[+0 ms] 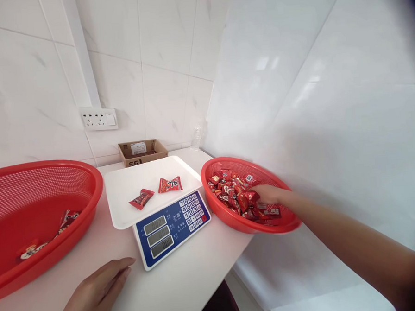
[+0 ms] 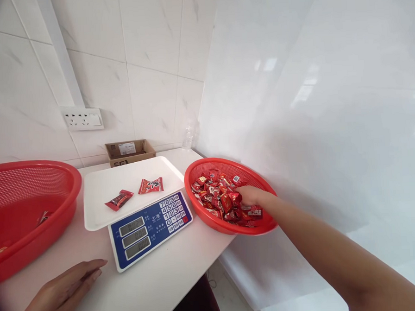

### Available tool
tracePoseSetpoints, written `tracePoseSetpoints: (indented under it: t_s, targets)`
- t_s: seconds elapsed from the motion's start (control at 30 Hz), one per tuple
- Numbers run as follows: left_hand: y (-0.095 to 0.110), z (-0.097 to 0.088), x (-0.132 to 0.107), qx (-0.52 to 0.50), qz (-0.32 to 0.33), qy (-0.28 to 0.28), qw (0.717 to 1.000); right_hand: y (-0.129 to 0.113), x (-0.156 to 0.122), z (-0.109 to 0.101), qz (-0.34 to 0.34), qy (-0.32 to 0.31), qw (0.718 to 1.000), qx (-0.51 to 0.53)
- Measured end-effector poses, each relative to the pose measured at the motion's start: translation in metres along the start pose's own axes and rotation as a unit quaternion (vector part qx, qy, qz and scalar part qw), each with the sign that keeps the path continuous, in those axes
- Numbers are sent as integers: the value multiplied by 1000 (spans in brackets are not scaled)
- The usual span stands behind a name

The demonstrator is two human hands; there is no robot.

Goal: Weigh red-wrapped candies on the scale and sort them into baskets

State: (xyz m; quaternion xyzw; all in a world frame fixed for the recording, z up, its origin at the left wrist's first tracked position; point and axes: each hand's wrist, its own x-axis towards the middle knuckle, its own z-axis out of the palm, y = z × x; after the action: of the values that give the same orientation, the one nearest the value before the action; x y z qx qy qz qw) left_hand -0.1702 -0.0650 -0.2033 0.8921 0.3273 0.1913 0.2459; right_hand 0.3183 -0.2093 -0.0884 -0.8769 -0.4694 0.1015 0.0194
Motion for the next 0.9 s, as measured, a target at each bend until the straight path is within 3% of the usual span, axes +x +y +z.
tracePoseSetpoints:
  t_s: [0.17, 0.3, 0.43, 0.57, 0.63, 0.7, 0.8, 0.9]
  targets:
    - [5, -1, 0, -4, 4, -5, 1000, -2, -3, -19, 38, 32, 994, -96]
    - [19, -8, 1, -24, 14, -11, 1000, -25, 2, -49, 39, 104, 986, -123]
    - [29, -14, 1, -45, -16, -20, 999, -83, 10, -64, -47, 139, 987, -68]
    - [37, -19, -1, -56, -35, -24, 998, -160, 17, -61, -178, 151, 972, 27]
    - [40, -20, -1, -60, -32, -26, 997, -196, 23, -54, -240, 133, 959, 68]
    - [43, -21, -2, -64, -25, -25, 997, -226, 28, -47, -278, 72, 950, 120]
    - [45, -22, -3, -65, -16, -23, 997, -256, 35, -38, -282, -61, 943, 164]
    - [46, -23, -2, -63, -21, -27, 997, -271, 37, -34, -262, -103, 946, 161]
